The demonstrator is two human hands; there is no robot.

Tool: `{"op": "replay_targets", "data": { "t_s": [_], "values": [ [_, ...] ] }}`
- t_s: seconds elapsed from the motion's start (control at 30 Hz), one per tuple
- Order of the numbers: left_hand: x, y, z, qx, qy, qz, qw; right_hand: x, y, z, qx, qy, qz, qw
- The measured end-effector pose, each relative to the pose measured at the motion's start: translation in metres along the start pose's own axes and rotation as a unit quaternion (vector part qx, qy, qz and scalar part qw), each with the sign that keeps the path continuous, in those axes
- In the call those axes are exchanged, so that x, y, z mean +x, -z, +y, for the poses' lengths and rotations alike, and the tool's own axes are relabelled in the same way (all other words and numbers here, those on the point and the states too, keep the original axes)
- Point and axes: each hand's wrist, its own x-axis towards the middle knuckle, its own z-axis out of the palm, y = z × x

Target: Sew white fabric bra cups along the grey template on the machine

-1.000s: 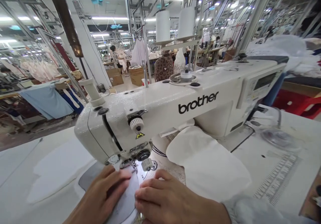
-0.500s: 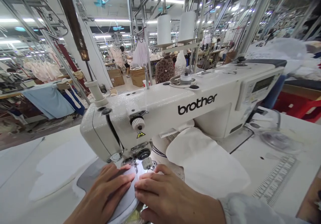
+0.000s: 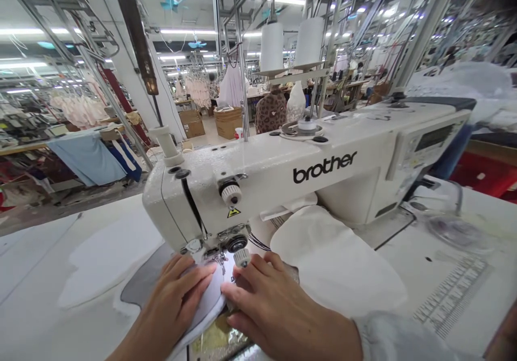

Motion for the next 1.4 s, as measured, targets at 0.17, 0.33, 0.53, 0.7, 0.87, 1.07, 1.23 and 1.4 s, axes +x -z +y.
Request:
{"op": "replay_targets", "data": {
  "t_s": [0.17, 0.33, 0.53, 0.7, 0.87, 1.07, 1.23, 1.4],
  "values": [
    [-0.002, 0.002, 0.006, -0.036, -0.009, 0.0, 0.999, 0.0, -0.003, 0.001, -0.02, 0.027, 0.026, 0.999],
    [-0.003, 0.002, 0.009, -0.014, -0.024, 0.009, 1.0, -0.001, -0.005, 0.001, -0.027, 0.037, 0.025, 0.999],
    [0.0, -0.003, 0.001, 0.053, -0.076, 0.003, 0.996, 0.0, -0.001, 0.0, -0.013, 0.005, 0.008, 1.0],
    [-0.004, -0.009, 0.004, 0.075, -0.025, 0.022, 0.997, 0.0, 0.001, 0.0, -0.013, 0.006, 0.01, 1.0],
    [-0.005, -0.001, 0.005, 0.079, -0.038, -0.003, 0.996, -0.002, -0.001, -0.001, -0.022, 0.031, 0.016, 0.999],
    [-0.006, 0.011, -0.003, 0.106, -0.149, -0.012, 0.983, -0.001, 0.001, -0.001, -0.027, 0.027, 0.015, 0.999],
    [-0.01, 0.007, -0.005, 0.131, -0.14, -0.016, 0.981, -0.001, 0.001, -0.001, -0.025, 0.018, 0.025, 0.999],
    [-0.016, -0.003, 0.001, 0.179, -0.113, 0.008, 0.977, -0.001, 0.002, -0.001, -0.021, 0.016, 0.019, 0.999]
  ]
}}
